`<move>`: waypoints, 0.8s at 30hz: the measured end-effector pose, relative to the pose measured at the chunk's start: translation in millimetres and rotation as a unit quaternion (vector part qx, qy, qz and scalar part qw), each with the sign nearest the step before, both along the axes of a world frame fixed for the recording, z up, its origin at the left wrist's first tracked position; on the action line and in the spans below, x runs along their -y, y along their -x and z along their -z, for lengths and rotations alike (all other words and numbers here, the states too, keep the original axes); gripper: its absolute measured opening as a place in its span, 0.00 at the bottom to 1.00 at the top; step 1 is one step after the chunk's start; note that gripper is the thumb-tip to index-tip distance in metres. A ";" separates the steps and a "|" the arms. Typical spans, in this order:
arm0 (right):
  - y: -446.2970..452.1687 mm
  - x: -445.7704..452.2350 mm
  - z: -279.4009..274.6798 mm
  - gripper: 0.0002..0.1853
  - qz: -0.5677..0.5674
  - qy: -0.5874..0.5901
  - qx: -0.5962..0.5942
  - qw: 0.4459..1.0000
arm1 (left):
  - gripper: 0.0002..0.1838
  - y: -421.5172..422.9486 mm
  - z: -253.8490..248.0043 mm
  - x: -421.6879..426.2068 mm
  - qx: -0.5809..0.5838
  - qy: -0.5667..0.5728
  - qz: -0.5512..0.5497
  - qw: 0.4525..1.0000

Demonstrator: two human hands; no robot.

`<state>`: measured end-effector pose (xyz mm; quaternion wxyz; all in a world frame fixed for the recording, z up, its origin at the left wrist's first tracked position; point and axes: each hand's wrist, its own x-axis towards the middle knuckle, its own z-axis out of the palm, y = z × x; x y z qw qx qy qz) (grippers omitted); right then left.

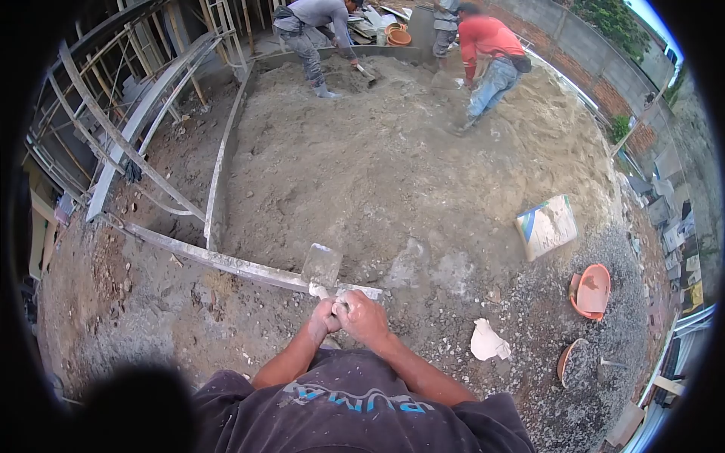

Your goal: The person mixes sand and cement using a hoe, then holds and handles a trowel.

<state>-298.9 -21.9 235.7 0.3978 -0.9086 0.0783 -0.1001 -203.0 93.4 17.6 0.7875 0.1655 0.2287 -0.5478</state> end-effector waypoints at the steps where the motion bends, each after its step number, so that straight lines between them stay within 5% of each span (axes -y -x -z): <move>1: 0.1 -0.5 -2.6 0.08 0.002 0.001 -0.002 1.000 | 0.16 -0.7 6.7 -0.5 -0.002 0.000 -0.003 1.000; 6: -0.5 -2.2 -9.6 0.08 0.001 -0.006 0.001 1.000 | 0.16 -8.2 62.3 -3.1 0.000 0.021 0.003 1.000; 13: -3.3 -4.4 -13.1 0.08 0.002 -0.007 -0.008 1.000 | 0.18 -9.2 51.1 -5.9 0.009 0.046 0.013 0.999; 16: -4.2 -5.4 -11.6 0.08 0.003 -0.005 -0.012 1.000 | 0.14 -0.5 -16.8 3.6 0.015 -0.066 -0.007 0.998; 24: -6.4 -4.9 -8.2 0.08 -0.003 -0.004 -0.012 1.000 | 0.14 -5.7 -9.7 0.0 -0.017 -0.045 -0.014 0.999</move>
